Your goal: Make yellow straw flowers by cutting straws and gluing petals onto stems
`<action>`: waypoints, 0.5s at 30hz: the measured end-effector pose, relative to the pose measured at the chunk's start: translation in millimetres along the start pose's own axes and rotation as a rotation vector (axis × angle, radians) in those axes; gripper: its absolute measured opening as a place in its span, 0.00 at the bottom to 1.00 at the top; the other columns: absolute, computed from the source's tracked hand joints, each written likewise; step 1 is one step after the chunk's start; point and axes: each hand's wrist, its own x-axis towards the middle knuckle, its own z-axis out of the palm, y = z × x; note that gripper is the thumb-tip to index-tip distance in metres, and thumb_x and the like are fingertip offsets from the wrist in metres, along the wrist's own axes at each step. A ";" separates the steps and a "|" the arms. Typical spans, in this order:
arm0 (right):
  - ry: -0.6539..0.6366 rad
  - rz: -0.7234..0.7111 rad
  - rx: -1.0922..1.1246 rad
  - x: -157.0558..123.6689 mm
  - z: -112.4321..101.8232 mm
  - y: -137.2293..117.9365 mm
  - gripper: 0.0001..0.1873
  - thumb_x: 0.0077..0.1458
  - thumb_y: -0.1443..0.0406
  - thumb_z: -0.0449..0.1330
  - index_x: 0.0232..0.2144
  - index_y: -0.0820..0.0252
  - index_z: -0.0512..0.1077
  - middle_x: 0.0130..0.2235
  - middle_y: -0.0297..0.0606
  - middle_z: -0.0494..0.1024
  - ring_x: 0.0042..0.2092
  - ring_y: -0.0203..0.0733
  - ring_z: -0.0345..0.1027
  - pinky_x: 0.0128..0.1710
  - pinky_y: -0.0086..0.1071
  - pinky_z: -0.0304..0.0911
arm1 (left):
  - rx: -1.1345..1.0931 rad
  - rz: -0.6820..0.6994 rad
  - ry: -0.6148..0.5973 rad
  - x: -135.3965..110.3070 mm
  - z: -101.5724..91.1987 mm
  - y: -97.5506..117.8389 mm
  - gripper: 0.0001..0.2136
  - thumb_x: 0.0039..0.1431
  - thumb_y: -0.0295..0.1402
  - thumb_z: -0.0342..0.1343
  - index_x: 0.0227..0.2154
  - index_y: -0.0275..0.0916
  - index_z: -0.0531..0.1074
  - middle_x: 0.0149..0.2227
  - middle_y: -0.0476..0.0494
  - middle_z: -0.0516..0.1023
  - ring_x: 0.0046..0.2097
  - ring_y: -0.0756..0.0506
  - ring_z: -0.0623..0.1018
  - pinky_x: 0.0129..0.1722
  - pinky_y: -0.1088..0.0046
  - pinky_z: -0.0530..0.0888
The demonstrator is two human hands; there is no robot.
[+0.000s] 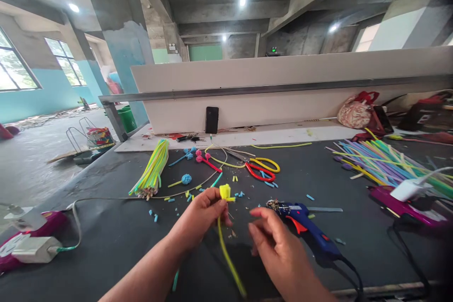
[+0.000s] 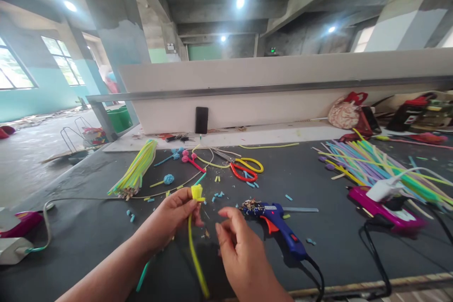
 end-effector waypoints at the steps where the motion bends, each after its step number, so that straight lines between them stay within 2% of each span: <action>1: 0.049 -0.059 -0.088 1.3 -1.7 -0.8 0.11 0.57 0.62 0.52 0.43 0.52 0.61 0.26 0.30 0.74 0.24 0.37 0.68 0.27 0.31 0.62 | 0.034 0.000 -0.016 0.3 -0.2 -1.5 0.09 0.55 0.38 0.54 0.29 0.36 0.66 0.23 0.52 0.68 0.24 0.53 0.72 0.27 0.76 0.68; 4: 0.134 -0.255 -0.234 8.0 -0.8 -2.3 0.13 0.58 0.65 0.51 0.47 0.54 0.62 0.33 0.36 0.77 0.32 0.40 0.72 0.33 0.32 0.64 | 0.078 -0.016 -0.050 -0.4 3.7 -6.6 0.09 0.54 0.38 0.54 0.28 0.36 0.65 0.21 0.54 0.64 0.20 0.55 0.66 0.20 0.80 0.65; 7: 0.121 -0.362 -0.331 11.5 5.5 0.2 0.07 0.58 0.67 0.50 0.39 0.54 0.67 0.35 0.39 0.78 0.36 0.42 0.73 0.36 0.32 0.63 | 0.088 -0.058 -0.044 -1.4 8.0 -9.7 0.09 0.53 0.38 0.55 0.27 0.36 0.65 0.19 0.56 0.62 0.18 0.57 0.61 0.16 0.83 0.58; 10: 0.049 -0.327 -0.427 7.3 8.9 2.3 0.08 0.59 0.67 0.49 0.31 0.54 0.67 0.29 0.36 0.77 0.31 0.41 0.72 0.31 0.31 0.62 | 0.118 -0.093 -0.012 -0.4 8.0 -10.2 0.10 0.53 0.39 0.54 0.26 0.36 0.65 0.18 0.56 0.62 0.18 0.57 0.59 0.16 0.83 0.55; 12: 0.038 -0.298 -0.493 3.1 2.8 1.9 0.08 0.58 0.68 0.49 0.31 0.54 0.67 0.29 0.36 0.77 0.30 0.41 0.72 0.29 0.31 0.62 | 0.137 -0.097 0.023 1.0 6.4 -9.4 0.11 0.53 0.39 0.54 0.26 0.37 0.64 0.18 0.56 0.62 0.18 0.57 0.59 0.16 0.83 0.54; 15: 0.176 -0.276 -0.552 0.9 -28.4 1.2 0.06 0.56 0.66 0.51 0.36 0.53 0.67 0.33 0.37 0.78 0.33 0.42 0.73 0.33 0.32 0.63 | 0.102 -0.101 0.074 1.6 4.3 -6.1 0.12 0.53 0.42 0.54 0.26 0.37 0.63 0.20 0.55 0.64 0.18 0.57 0.59 0.17 0.82 0.54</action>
